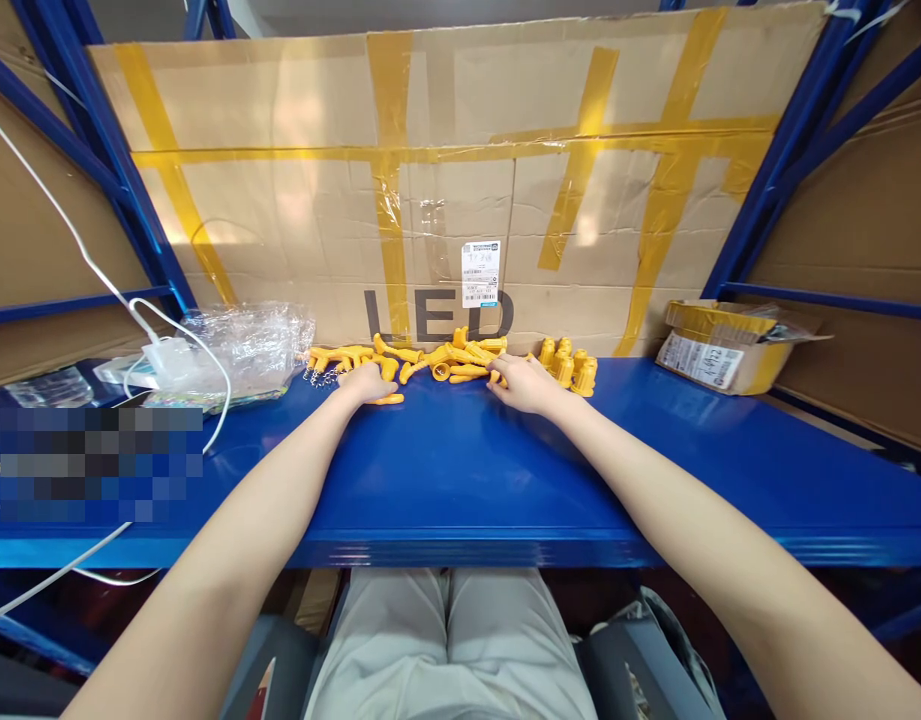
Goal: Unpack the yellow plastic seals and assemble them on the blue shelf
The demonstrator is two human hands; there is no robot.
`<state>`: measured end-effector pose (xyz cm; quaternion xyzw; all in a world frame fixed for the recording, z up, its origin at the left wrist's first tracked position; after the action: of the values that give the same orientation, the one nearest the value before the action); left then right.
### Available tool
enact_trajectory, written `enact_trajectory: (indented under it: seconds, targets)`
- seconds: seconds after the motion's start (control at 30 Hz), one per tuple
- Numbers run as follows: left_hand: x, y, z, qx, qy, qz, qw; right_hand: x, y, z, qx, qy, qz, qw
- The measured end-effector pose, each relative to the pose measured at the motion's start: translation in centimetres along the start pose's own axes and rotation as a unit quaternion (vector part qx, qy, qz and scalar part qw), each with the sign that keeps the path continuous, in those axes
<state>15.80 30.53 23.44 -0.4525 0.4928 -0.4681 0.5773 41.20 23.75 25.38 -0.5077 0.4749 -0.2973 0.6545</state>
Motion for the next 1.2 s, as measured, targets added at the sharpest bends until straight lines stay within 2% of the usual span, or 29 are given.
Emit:
enact_trajectory:
  seconds: [0.17,0.3,0.5,0.7,0.8,0.9,1.03,1.2]
  targets:
    - [0.5,-1.7,0.0,0.015,0.020,0.125,0.992,0.0,-0.2,-0.1,-0.013,-0.008,0.014,1.000]
    - [1.7,-3.2,1.9,0.029,0.122,0.196,0.973,0.0,-0.7,-0.4,-0.030,-0.034,0.067,0.997]
    - [4.5,-3.5,6.3,0.021,0.301,0.217,0.928,0.6,-1.6,-1.4,-0.050,-0.086,0.140,0.985]
    - [6.9,-3.8,8.8,0.050,0.390,0.224,0.892,0.5,-1.4,-2.1,-0.049,-0.117,0.134,0.983]
    - [7.4,-4.2,9.1,0.048,0.388,0.249,0.886,0.2,-1.1,-2.1,-0.039,-0.112,0.110,0.987]
    - [7.1,-4.5,8.6,0.047,0.336,0.260,0.904,0.0,-1.2,-1.9,-0.025,-0.091,0.110,0.989]
    - [6.6,-4.6,7.9,0.059,0.268,0.236,0.932,0.0,-1.4,-2.0,-0.014,-0.073,0.126,0.989]
    - [6.6,-4.6,7.5,0.060,0.241,0.211,0.945,0.1,-1.2,-2.4,-0.001,-0.089,0.120,0.989]
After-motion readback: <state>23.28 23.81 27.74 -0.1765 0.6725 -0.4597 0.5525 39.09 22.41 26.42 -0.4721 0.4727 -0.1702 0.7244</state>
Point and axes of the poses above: each hand's wrist, its own x-axis away from the middle knuckle, its own y-axis out of the palm, z = x × y, the point moved 6 cm from there along -x, towards the middle knuckle, and after that the axes turned 2 degrees about -x, right-handed, at the moved point
